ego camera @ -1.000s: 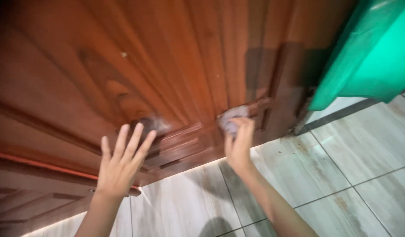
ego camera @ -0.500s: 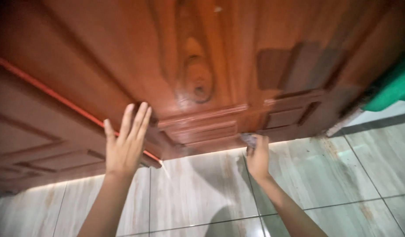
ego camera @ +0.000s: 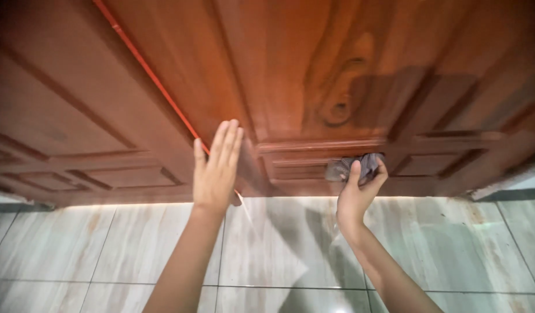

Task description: Cleaning the exterior of a wooden wardrobe with a cloth.

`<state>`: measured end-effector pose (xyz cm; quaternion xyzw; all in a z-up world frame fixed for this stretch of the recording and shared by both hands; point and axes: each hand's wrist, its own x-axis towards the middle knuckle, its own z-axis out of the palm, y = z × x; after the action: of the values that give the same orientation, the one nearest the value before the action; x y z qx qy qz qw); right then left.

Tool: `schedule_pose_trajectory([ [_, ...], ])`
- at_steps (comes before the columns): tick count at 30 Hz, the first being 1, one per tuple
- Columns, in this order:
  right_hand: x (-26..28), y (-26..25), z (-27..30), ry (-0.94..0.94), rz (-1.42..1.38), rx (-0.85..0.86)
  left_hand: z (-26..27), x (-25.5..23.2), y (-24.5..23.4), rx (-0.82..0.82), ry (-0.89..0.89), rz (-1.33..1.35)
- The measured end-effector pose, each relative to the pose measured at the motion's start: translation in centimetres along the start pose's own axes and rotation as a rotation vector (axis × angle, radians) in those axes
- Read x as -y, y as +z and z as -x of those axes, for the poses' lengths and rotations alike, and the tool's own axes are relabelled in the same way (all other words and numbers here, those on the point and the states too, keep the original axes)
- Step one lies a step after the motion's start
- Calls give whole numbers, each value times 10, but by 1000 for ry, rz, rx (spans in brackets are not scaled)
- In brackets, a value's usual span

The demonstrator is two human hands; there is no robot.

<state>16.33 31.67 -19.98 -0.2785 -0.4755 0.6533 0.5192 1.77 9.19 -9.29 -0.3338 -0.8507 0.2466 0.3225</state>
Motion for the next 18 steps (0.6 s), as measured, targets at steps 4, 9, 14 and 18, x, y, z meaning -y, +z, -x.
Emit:
schedule_pose_trajectory([
  [4,-19,18,18,-76,114,-11,-1,3,-13,22,23,46],
  [9,-35,74,61,-178,138,60,-3,2,-16,51,49,74],
  [14,-36,99,87,-191,228,108,-3,9,-19,30,57,9],
  [18,-34,102,103,-251,357,372,-5,4,-18,13,61,58],
])
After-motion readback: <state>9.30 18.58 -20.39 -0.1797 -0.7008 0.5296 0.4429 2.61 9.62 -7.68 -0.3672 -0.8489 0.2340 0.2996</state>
